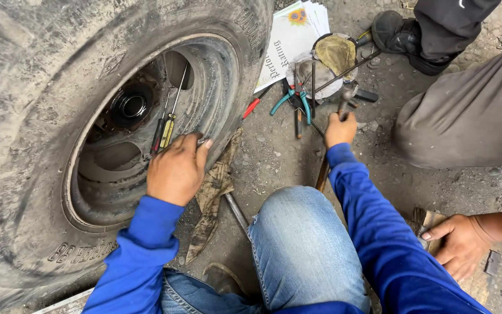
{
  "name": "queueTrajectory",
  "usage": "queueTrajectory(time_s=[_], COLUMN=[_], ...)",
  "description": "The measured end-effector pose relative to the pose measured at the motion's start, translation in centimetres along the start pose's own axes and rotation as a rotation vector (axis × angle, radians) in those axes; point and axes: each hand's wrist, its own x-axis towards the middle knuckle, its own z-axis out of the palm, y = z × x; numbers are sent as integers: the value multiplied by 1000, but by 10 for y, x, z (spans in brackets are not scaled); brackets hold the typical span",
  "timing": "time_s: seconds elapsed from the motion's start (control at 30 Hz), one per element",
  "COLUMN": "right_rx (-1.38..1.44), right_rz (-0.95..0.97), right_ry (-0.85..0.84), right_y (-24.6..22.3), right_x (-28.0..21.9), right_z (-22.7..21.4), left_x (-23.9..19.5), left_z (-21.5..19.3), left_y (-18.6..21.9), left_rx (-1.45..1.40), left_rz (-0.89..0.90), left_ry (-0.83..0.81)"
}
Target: The person works on a vehicle tire, using a screwdriver and a hammer to manipulate components inside the wheel rim. They also use a rag to wipe the area and handle a metal rod during the process.
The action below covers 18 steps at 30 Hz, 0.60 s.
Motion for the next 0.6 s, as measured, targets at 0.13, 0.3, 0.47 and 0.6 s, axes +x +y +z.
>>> queueTrajectory(time_s=[0.13, 0.3, 0.47, 0.6], right_rx=[0, -157, -164, 397], right_rz=[250, 208, -447, -533], right_ry=[-4, -72, -311, -1049], right_y=[69, 85, -102, -172], right_x=[73, 115, -31, -120], right_z=[27, 32, -35, -36], left_x=[-8, -1, 0, 22], left_z=[-5, 12, 13, 61], left_y=[-11, -19, -3, 3], left_rx=[-111, -334, -670, -811], left_rz=[-102, -211, -368, -356], left_ry=[-53, -59, -129, -56])
